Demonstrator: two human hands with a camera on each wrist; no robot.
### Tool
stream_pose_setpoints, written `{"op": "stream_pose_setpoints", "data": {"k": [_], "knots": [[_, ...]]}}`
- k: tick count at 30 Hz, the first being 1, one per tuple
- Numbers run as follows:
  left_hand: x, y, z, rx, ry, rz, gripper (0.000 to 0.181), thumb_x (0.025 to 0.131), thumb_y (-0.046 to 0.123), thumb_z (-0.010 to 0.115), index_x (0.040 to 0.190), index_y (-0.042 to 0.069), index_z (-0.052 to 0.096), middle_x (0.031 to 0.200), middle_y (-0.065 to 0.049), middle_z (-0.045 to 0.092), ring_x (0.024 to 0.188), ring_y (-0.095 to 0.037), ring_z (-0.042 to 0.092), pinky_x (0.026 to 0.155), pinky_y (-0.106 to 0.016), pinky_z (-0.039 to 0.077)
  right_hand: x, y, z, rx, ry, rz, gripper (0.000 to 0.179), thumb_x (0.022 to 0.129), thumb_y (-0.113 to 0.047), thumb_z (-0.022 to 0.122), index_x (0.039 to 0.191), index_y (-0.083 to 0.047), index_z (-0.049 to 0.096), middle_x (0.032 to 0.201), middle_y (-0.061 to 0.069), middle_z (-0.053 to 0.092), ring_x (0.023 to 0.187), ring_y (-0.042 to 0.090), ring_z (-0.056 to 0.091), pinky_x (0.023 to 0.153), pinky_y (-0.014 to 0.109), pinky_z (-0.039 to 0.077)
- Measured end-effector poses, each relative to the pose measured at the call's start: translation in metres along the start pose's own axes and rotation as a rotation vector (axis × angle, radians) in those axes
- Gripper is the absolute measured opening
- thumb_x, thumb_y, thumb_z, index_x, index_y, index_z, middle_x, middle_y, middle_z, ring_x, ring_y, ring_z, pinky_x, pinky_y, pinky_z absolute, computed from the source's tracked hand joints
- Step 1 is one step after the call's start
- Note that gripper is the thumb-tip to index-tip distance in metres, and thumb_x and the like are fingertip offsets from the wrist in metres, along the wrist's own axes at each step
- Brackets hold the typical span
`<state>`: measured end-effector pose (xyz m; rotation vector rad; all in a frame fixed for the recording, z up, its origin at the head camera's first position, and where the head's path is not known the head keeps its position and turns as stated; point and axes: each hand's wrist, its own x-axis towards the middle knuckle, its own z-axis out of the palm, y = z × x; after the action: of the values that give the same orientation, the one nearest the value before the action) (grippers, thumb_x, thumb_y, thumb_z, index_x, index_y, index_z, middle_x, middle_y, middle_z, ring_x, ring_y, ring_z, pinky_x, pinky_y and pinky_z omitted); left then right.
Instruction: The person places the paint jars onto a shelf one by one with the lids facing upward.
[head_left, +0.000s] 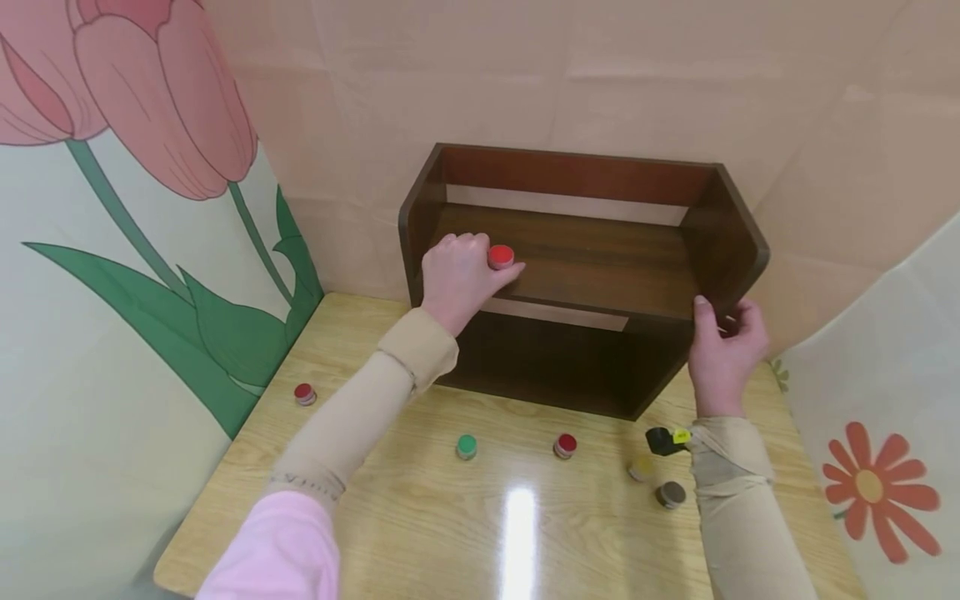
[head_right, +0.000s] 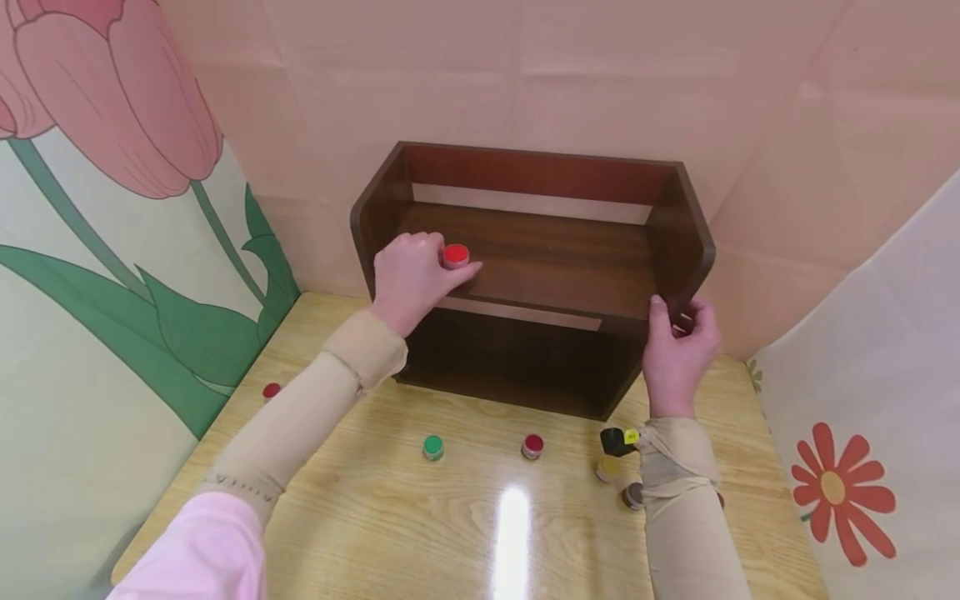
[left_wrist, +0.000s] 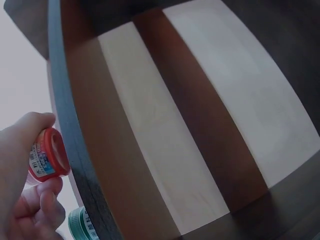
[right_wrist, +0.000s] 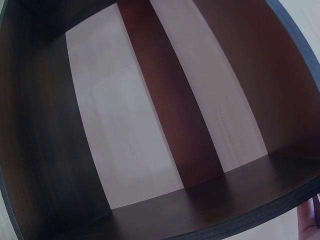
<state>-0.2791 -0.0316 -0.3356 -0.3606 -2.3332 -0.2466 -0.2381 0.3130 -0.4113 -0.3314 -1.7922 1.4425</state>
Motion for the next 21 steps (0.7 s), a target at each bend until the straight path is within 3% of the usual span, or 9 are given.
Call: {"op": "stream_pose_setpoints", "data": {"k": [3, 7, 21], "knots": [[0.0042, 0.0019, 0.0028, 0.096, 0.037, 0.015, 0.059, 0.078, 0.072, 0.072, 0.066, 0.015, 0.063, 0.062, 0.000, 0.061, 0.059, -0.022, 0.056, 0.054, -0.033, 0.049, 0.0004, 0.0005, 0.0004, 0.010, 0.000, -0.002, 0.026, 0.092, -0.026, 0.076, 0.111, -0.009, 0.072, 0.099, -0.002, 0.063, 0.086, 0.014, 0.061, 0.078, 0.023, 0.047], [0.0071, 0.0025, 0.0075, 0.152, 0.027, 0.020, 0.061, 0.077, 0.074, 0.071, 0.065, 0.015, 0.064, 0.063, -0.001, 0.062, 0.059, -0.022, 0.057, 0.056, -0.034, 0.048, 0.0011, 0.0024, -0.0001, -0.003, -0.003, 0.003, 0.027, 0.093, -0.027, 0.076, 0.113, -0.009, 0.072, 0.100, -0.003, 0.063, 0.087, 0.014, 0.061, 0.079, 0.023, 0.047], [0.0076, 0.0065, 0.0083, 0.206, -0.052, 0.005, 0.065, 0.076, 0.080, 0.067, 0.068, 0.015, 0.067, 0.067, 0.000, 0.063, 0.062, -0.022, 0.060, 0.060, -0.035, 0.049, -0.0008, -0.0013, -0.0001, -0.021, 0.002, 0.005, 0.026, 0.094, -0.026, 0.074, 0.112, -0.009, 0.071, 0.099, -0.006, 0.062, 0.087, 0.013, 0.060, 0.079, 0.023, 0.046]]}}
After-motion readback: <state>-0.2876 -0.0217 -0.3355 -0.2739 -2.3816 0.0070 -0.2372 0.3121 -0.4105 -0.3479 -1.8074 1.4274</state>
